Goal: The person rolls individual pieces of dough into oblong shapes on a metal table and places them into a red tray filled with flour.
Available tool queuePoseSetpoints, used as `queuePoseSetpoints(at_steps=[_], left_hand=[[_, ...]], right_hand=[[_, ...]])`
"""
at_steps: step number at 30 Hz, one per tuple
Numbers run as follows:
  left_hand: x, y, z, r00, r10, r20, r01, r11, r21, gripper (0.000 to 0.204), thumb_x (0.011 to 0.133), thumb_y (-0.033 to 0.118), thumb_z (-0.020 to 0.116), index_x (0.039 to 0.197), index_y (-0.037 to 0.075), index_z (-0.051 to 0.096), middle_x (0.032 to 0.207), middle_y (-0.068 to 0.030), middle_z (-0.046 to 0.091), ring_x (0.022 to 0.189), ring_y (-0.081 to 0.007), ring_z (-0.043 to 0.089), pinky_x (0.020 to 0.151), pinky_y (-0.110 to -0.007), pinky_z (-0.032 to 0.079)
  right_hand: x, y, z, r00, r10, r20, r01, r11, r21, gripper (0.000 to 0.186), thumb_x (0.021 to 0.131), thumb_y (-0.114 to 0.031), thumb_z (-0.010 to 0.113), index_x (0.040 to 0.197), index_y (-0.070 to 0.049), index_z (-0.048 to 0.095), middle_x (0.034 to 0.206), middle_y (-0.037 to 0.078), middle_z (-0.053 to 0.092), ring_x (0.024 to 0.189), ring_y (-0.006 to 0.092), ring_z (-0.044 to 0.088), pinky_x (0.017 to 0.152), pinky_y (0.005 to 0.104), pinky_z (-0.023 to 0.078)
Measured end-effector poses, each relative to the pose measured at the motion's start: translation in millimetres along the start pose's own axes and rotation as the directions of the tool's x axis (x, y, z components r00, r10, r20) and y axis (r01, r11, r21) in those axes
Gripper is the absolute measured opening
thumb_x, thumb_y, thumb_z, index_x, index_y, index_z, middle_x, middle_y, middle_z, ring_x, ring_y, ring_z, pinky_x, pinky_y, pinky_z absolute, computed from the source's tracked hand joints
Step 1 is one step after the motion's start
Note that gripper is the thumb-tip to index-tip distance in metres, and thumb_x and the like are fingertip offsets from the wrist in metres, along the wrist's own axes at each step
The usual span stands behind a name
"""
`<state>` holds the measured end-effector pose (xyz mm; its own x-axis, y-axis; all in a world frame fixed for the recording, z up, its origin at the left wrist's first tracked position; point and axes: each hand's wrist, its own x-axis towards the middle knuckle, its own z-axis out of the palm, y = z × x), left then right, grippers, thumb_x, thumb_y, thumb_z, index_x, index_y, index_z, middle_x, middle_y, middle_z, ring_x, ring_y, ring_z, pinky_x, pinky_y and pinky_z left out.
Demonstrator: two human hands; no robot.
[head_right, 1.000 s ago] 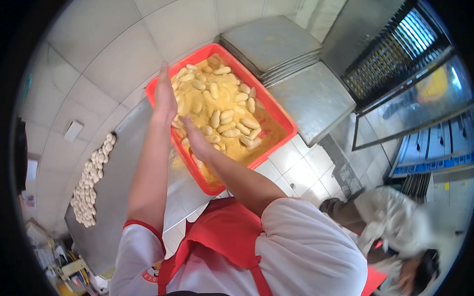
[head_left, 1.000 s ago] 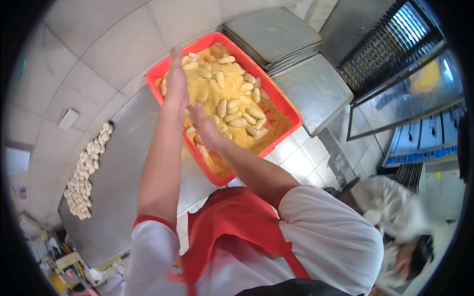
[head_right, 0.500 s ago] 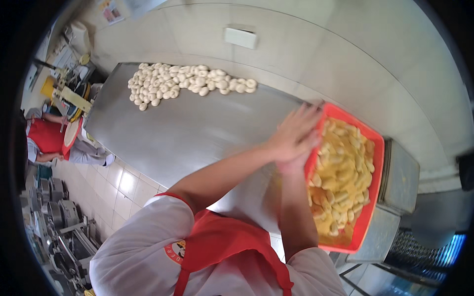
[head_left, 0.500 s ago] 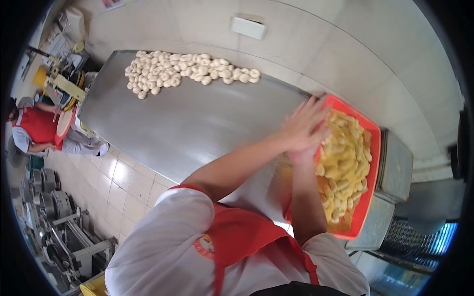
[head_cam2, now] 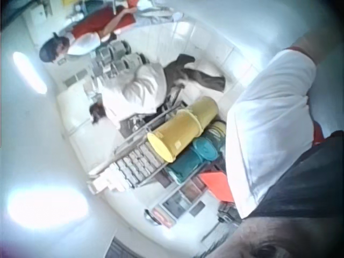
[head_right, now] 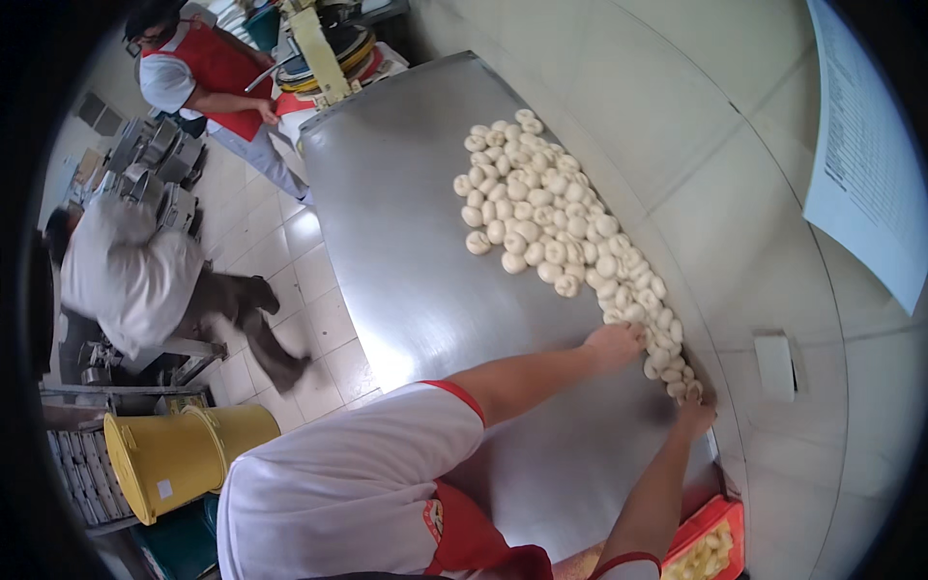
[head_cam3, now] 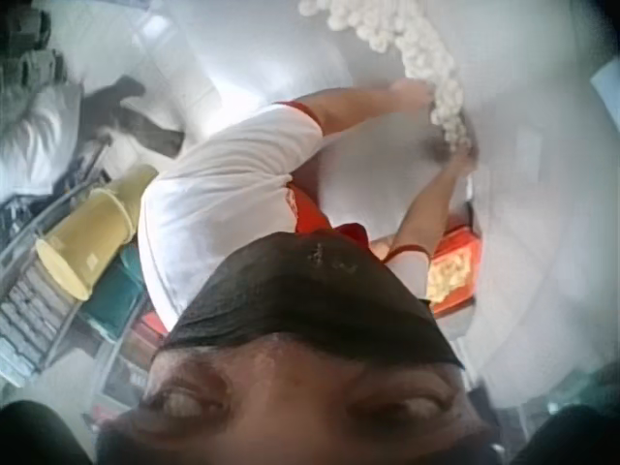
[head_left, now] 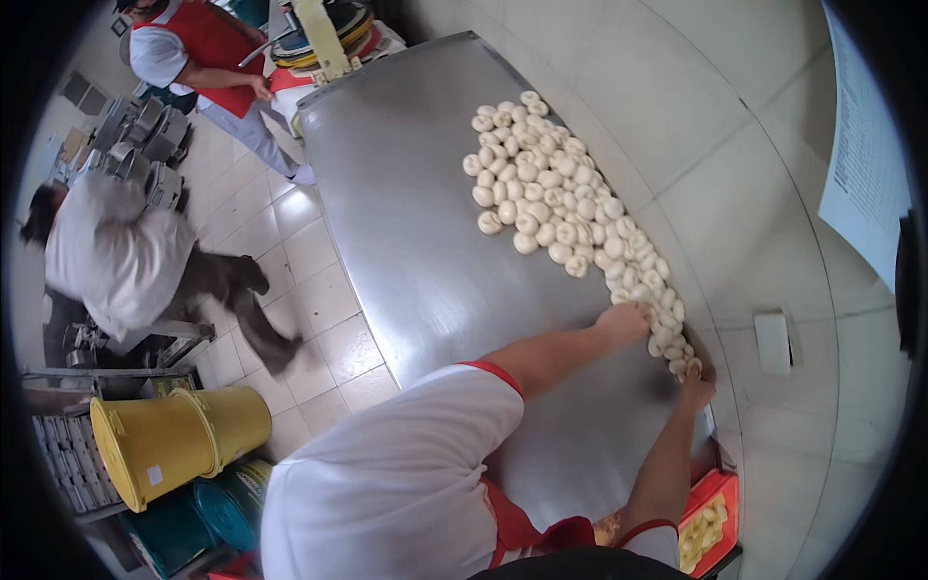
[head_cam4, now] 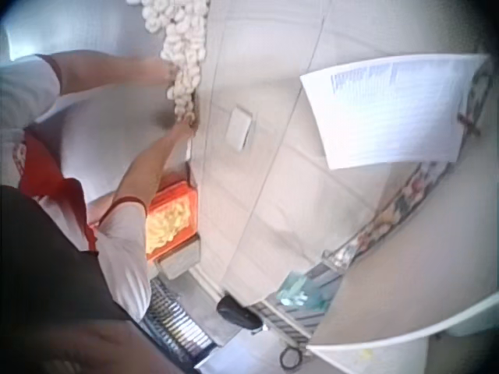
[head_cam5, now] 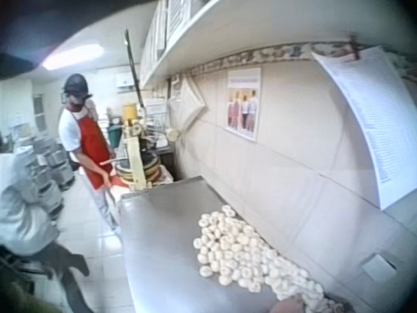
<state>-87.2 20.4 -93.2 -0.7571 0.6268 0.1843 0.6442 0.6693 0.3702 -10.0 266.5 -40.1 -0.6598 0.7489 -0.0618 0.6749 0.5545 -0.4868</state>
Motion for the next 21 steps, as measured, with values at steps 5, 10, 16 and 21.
queuePoseSetpoints(at_steps=[5, 10, 16, 21], left_hand=[[5, 1, -35, 0.992, -0.080, 0.102, 0.087, 0.994, -0.069, 0.032, 0.090, 0.011, 0.069, 0.120, 0.000, 0.069, 0.123, -0.0186, 0.064, 0.110, -0.0319, 0.069, 0.091, -0.041, 0.060], [-63, 24, -117, 0.958, -0.283, -0.036, 0.167, 0.658, -0.734, 0.028, 0.088, 0.020, 0.077, 0.100, -0.001, 0.063, 0.111, -0.0160, 0.065, 0.101, -0.0272, 0.070, 0.083, -0.038, 0.059], [-188, 21, -138, 0.787, -0.466, 0.404, 0.511, 0.127, -0.850, 0.026, 0.097, 0.026, 0.076, 0.099, 0.007, 0.058, 0.093, -0.0047, 0.067, 0.085, -0.0142, 0.063, 0.072, -0.035, 0.052], [-287, -22, -132, 0.865, -0.362, 0.347, 0.452, 0.265, -0.851, 0.036, 0.094, 0.035, 0.080, 0.108, 0.010, 0.059, 0.099, -0.0060, 0.069, 0.086, -0.0126, 0.062, 0.075, -0.033, 0.051]], right_hand=[[-6, 12, -2, 0.985, 0.050, -0.165, 0.010, 0.939, 0.345, 0.034, 0.100, -0.022, 0.066, 0.123, 0.003, 0.067, 0.119, 0.019, 0.072, 0.112, 0.0340, 0.070, 0.095, 0.0429, 0.059], [-98, 47, -24, 0.991, 0.080, 0.109, -0.121, 0.154, 0.981, 0.022, 0.100, -0.015, 0.062, 0.118, -0.003, 0.062, 0.114, 0.011, 0.068, 0.102, 0.0287, 0.069, 0.090, 0.0410, 0.059], [-221, 69, 5, 0.922, -0.007, 0.388, -0.363, 0.340, 0.868, 0.017, 0.101, -0.020, 0.055, 0.111, -0.008, 0.059, 0.105, 0.007, 0.063, 0.090, 0.0195, 0.064, 0.077, 0.0343, 0.053], [-301, 69, 12, 0.839, -0.322, 0.439, 0.047, 0.847, 0.530, 0.030, 0.100, -0.029, 0.070, 0.116, -0.007, 0.058, 0.105, 0.009, 0.061, 0.095, 0.0223, 0.062, 0.089, 0.0450, 0.054]])
